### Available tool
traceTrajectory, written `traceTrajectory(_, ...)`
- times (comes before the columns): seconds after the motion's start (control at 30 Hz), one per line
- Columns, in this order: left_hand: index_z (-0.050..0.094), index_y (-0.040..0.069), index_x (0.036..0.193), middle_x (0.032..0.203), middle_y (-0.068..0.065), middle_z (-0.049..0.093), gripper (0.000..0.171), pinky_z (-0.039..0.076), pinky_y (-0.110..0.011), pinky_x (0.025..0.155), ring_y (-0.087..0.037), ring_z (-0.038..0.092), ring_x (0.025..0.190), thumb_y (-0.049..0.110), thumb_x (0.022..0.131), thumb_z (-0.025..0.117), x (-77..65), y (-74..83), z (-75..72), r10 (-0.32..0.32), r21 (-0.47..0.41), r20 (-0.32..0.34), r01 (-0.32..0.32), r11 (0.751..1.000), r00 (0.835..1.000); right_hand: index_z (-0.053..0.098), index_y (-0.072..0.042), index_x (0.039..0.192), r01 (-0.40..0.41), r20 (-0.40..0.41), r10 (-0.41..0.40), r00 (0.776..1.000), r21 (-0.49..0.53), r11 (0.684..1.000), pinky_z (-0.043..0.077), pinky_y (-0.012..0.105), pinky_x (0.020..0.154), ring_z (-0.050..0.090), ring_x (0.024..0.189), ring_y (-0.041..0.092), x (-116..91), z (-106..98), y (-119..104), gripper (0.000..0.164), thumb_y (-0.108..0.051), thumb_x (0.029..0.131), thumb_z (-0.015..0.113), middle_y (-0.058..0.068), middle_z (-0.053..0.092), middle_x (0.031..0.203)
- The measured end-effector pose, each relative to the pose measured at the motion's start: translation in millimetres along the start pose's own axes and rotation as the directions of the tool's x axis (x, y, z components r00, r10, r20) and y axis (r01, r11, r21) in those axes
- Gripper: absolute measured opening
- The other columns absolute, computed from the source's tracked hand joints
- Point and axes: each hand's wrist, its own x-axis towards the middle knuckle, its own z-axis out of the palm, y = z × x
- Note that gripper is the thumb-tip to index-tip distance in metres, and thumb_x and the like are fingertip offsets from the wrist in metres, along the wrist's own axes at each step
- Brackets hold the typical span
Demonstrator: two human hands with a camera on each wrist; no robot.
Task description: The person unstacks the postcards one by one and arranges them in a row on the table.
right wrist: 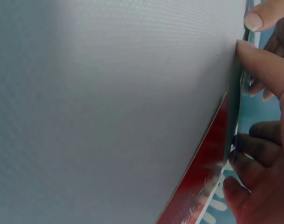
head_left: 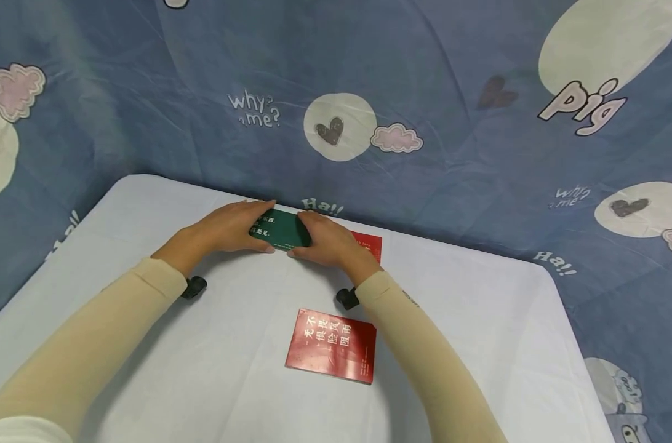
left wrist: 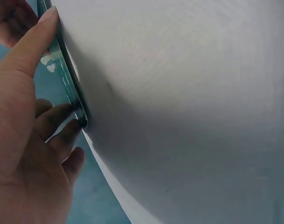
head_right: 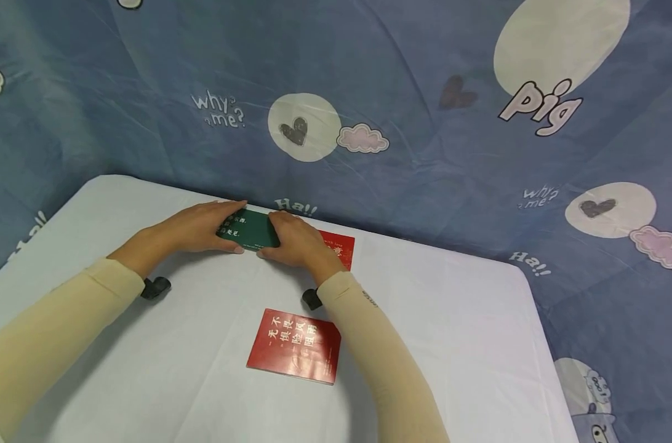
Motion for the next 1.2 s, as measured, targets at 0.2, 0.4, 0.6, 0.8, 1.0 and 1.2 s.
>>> traceTrajectory(0.2, 0.029, 0.006, 0.151, 0.152, -0.013, 0.036, 0.100, 0.030, -0.053, 0.109, -0.038, 0.036, 0.134, 0.053, 0.076, 0.077, -1.5, 2.3, 0.6, 0.000, -0.006, -0.006, 0.000, 1.000, 1.000, 0.036, -0.017, 0.147, -0.012, 0.005, 0.012, 1.000, 0.022, 1.000, 0.043, 0.030, 0.098, 0.047, 0.117, 0.013, 1, 3, 1, 0.082, -0.055, 0.082, 0.067, -0.001, 0.046, 0.142)
traceTrajectory(0.4, 0.030, 0.004, 0.150, 0.152, -0.014, 0.035, 0.099, 0.021, -0.052, 0.114, -0.036, 0.032, 0.137, 0.050, 0.077, 0.077, 0.1, 3.4, 3.5, 0.000, -0.004, -0.009, 0.000, 1.000, 1.000, 0.036, -0.018, 0.147, -0.019, -0.001, 0.019, 1.000, 0.013, 1.000, 0.044, 0.030, 0.096, 0.047, 0.116, 0.014, -1, 4, 2, 0.084, -0.058, 0.080, 0.068, -0.002, 0.047, 0.141)
traceTrajectory(0.6, 0.030, 0.004, 0.150, 0.152, -0.015, 0.035, 0.098, 0.018, -0.050, 0.115, -0.033, 0.031, 0.139, 0.047, 0.077, 0.078, -2.2, 6.0, 5.2, 0.014, 0.000, -0.032, -0.014, 1.000, 0.999, 0.036, -0.015, 0.147, -0.002, -0.024, 0.002, 1.000, -0.008, 1.000, 0.043, 0.030, 0.099, 0.046, 0.120, 0.016, -4, 6, 1, 0.088, -0.060, 0.079, 0.068, 0.000, 0.045, 0.143)
traceTrajectory(0.8, 0.030, 0.004, 0.150, 0.153, -0.016, 0.032, 0.093, 0.022, -0.052, 0.113, -0.035, 0.028, 0.140, 0.038, 0.079, 0.079, -6.7, 18.9, 4.6, 0.048, 0.008, -0.082, -0.047, 0.999, 0.996, 0.034, -0.016, 0.148, 0.003, -0.043, -0.005, 0.999, -0.041, 0.999, 0.042, 0.031, 0.102, 0.043, 0.127, 0.017, -8, 6, 0, 0.093, -0.066, 0.077, 0.065, 0.000, 0.041, 0.146)
traceTrajectory(1.0, 0.029, 0.004, 0.151, 0.154, -0.015, 0.030, 0.089, 0.026, -0.051, 0.112, -0.035, 0.027, 0.141, 0.030, 0.081, 0.078, -8.9, 35.8, 5.2, 0.088, 0.024, -0.099, -0.086, 0.996, 0.991, 0.034, -0.015, 0.149, 0.010, -0.059, -0.014, 0.998, -0.057, 0.998, 0.038, 0.033, 0.107, 0.040, 0.133, 0.018, -17, 0, 0, 0.094, -0.069, 0.077, 0.063, 0.001, 0.040, 0.149)
traceTrajectory(1.2, 0.029, 0.007, 0.151, 0.155, -0.011, 0.031, 0.089, 0.026, -0.051, 0.112, -0.033, 0.028, 0.141, 0.034, 0.082, 0.077, -12.0, 42.5, 7.4, 0.083, 0.064, -0.102, -0.076, 0.995, 0.991, 0.034, -0.014, 0.149, 0.045, -0.053, -0.050, 0.997, -0.098, 0.994, 0.033, 0.032, 0.111, 0.037, 0.137, 0.018, -28, -9, -1, 0.098, -0.074, 0.076, 0.058, 0.002, 0.039, 0.150)
